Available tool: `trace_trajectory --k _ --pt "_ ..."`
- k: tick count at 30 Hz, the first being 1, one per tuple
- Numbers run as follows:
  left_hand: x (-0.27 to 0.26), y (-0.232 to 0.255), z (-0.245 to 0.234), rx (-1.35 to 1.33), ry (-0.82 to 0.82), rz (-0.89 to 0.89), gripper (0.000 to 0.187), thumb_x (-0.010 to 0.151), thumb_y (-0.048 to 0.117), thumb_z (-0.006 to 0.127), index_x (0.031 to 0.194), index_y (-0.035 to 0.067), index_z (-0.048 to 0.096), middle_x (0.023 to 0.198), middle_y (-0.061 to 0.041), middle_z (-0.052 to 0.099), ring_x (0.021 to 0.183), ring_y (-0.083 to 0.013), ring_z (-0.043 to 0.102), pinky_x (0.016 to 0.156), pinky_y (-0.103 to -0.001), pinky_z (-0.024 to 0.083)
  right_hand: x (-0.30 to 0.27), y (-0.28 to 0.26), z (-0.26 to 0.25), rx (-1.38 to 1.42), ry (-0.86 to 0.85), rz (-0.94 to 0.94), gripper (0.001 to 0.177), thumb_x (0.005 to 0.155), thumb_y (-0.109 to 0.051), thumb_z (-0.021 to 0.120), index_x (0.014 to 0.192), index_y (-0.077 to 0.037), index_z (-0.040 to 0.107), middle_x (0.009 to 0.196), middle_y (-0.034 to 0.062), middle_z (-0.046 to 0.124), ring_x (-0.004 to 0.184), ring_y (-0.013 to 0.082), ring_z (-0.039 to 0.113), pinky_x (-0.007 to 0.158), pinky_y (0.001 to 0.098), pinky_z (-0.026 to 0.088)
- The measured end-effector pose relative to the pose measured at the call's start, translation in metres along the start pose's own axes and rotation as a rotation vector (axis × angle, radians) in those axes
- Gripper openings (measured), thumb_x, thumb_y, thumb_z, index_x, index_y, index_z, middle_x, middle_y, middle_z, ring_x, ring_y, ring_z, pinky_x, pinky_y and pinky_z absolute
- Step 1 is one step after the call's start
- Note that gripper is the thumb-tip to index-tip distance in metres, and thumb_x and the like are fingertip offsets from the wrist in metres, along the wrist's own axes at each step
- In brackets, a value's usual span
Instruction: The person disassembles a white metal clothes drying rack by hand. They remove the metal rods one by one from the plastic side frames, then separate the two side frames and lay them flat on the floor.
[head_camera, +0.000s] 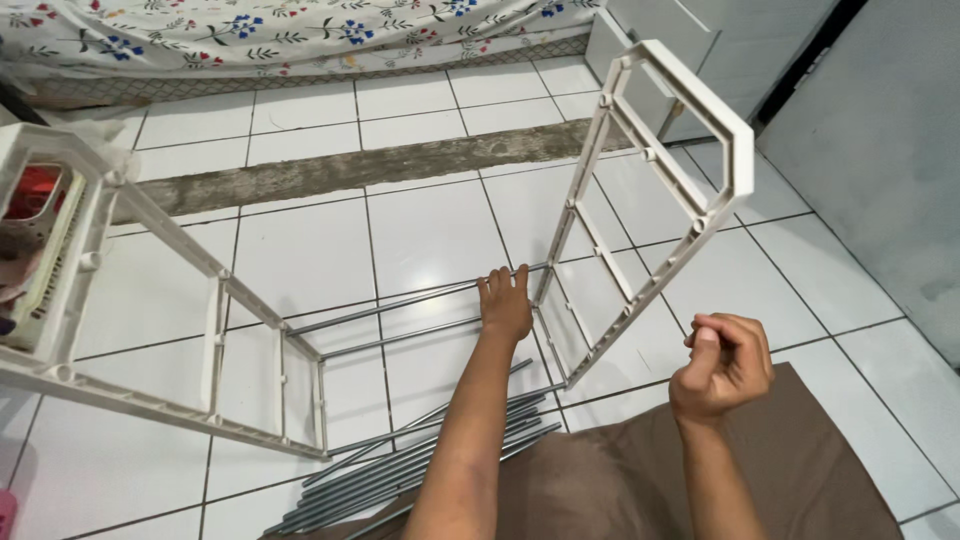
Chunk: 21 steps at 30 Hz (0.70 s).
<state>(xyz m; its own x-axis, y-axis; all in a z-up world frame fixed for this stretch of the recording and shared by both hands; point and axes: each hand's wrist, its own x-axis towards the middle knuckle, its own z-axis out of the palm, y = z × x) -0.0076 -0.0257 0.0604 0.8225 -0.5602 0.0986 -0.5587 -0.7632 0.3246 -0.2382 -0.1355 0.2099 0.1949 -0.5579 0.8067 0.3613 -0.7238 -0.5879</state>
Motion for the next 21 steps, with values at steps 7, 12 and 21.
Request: trace_trajectory --k 7,12,21 --pt "0.006 0.006 0.019 -0.082 -0.019 -0.062 0.043 0.1 0.024 0.059 0.139 0.012 0.045 0.133 -0.016 0.049 0.132 -0.0344 0.043 0.118 -0.058 0.021 -0.03 0.175 0.041 -0.089 -0.435 0.693 0.019 0.097 -0.011 0.066 0.109 0.003 0.07 0.098 0.0101 0.07 0.086 0.0164 0.064 0.074 0.0311 0.051" --pt "0.017 0.012 0.028 -0.002 -0.039 0.005 0.039 0.099 0.028 0.059 0.132 0.011 0.05 0.13 -0.014 0.056 0.127 -0.0321 0.049 0.111 -0.057 0.029 -0.058 0.214 0.114 0.052 -0.89 1.256 0.031 0.102 -0.028 0.052 0.118 -0.002 0.061 0.089 0.0018 0.065 0.071 0.0153 0.062 0.065 0.0319 0.056" --pt "0.037 0.007 0.021 -0.021 0.016 0.088 0.014 0.1 0.022 0.056 0.111 0.017 0.062 0.09 -0.009 0.073 0.092 -0.0287 0.071 0.092 -0.046 0.046 -0.055 0.163 0.136 -0.019 -0.855 1.16 0.036 0.107 -0.034 0.043 0.108 -0.005 0.064 0.058 -0.0003 0.041 0.041 0.0101 0.034 0.037 0.0305 0.033"
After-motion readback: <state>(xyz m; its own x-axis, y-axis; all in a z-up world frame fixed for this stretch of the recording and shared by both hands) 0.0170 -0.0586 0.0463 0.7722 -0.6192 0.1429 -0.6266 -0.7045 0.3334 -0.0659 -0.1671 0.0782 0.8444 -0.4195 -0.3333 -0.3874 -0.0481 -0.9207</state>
